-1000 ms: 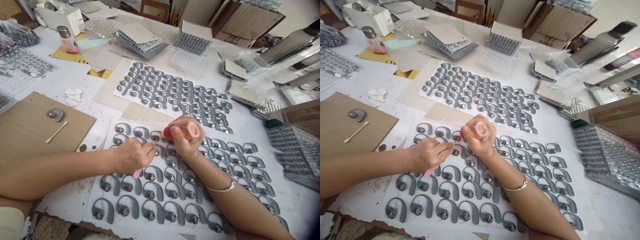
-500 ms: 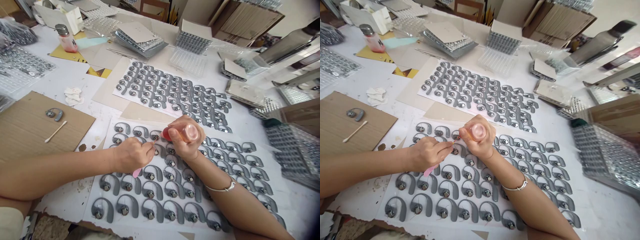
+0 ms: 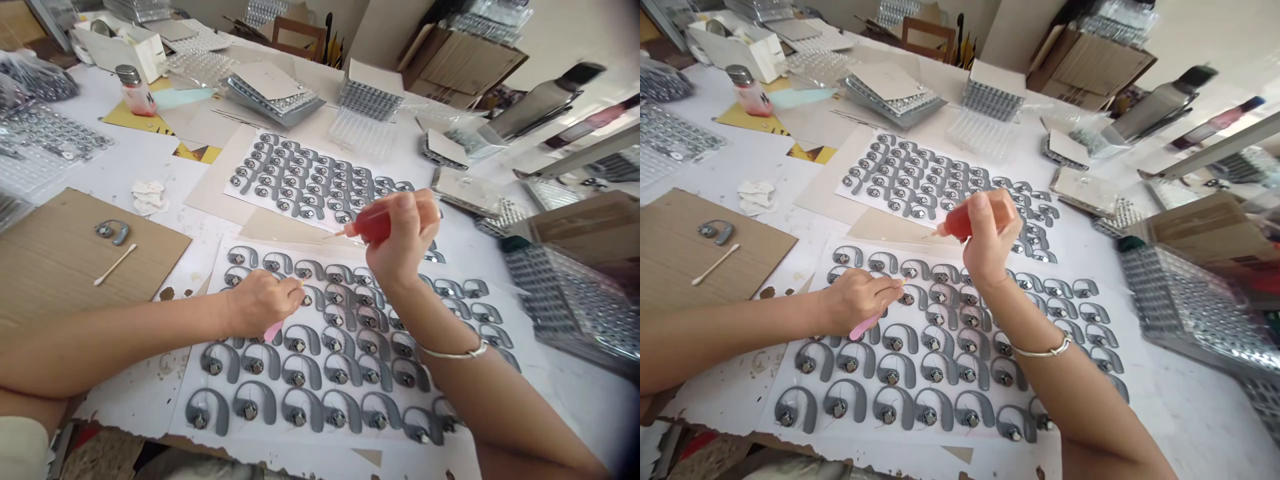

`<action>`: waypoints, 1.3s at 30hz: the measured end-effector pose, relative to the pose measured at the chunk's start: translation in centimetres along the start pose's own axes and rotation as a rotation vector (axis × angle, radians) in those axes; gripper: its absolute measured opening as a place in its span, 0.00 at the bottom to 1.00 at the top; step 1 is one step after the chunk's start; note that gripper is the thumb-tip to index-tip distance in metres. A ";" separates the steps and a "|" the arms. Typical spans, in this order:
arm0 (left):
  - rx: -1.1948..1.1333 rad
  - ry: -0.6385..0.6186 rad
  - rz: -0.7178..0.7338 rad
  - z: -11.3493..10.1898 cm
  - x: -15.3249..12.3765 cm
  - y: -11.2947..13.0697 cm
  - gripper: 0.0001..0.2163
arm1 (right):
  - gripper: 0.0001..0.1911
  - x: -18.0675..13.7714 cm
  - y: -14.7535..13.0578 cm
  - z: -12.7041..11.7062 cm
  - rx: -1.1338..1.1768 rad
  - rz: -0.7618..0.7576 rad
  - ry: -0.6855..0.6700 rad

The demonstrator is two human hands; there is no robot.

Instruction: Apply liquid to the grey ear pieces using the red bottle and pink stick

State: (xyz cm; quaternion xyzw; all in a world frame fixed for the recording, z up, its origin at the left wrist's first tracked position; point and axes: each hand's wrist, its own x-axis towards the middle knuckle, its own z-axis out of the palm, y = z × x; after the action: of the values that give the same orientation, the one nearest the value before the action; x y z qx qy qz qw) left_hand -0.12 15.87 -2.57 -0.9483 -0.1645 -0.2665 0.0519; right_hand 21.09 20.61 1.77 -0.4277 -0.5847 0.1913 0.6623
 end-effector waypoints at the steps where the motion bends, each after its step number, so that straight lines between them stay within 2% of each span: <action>1: 0.000 -0.002 -0.002 0.0 0.0 0.0 0.09 | 0.17 0.5 0.1 -0.3 -0.015 0.017 -0.002; 5: 0.014 -0.003 -0.003 0.1 0.0 0.0 0.09 | 0.13 0.5 -0.5 -1.9 -0.099 0.080 -0.092; 11: 0.024 -0.003 0.020 0.2 -0.1 0.0 0.10 | 0.14 -4.4 -2.3 -3.7 -0.073 0.153 -0.222; 14: 0.038 -0.005 0.023 0.1 -0.1 0.0 0.09 | 0.13 -6.4 -2.0 -4.1 -0.193 0.099 -0.200; 17: 0.065 -0.004 0.027 0.0 0.0 0.1 0.07 | 0.13 -7.6 -1.5 -4.2 -0.325 -0.040 -0.137; 21: 0.089 -0.010 0.041 -0.1 0.1 0.1 0.07 | 0.12 -8.0 -1.3 -4.0 -0.374 -0.152 -0.168; 31: 0.066 0.022 0.034 -0.2 0.2 0.2 0.09 | 0.09 -7.8 -1.7 -3.7 -0.436 -0.163 -0.217; 39: 0.077 -0.042 0.046 -0.2 0.0 0.1 0.09 | 0.10 -7.9 -1.6 -3.4 -0.460 -0.214 -0.222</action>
State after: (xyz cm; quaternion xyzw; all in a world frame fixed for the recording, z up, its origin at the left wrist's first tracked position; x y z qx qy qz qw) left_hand -0.17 15.71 -2.42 -0.9545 -0.1537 -0.2389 0.0910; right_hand 21.94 12.65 -1.61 -0.4790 -0.7237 0.0279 0.4960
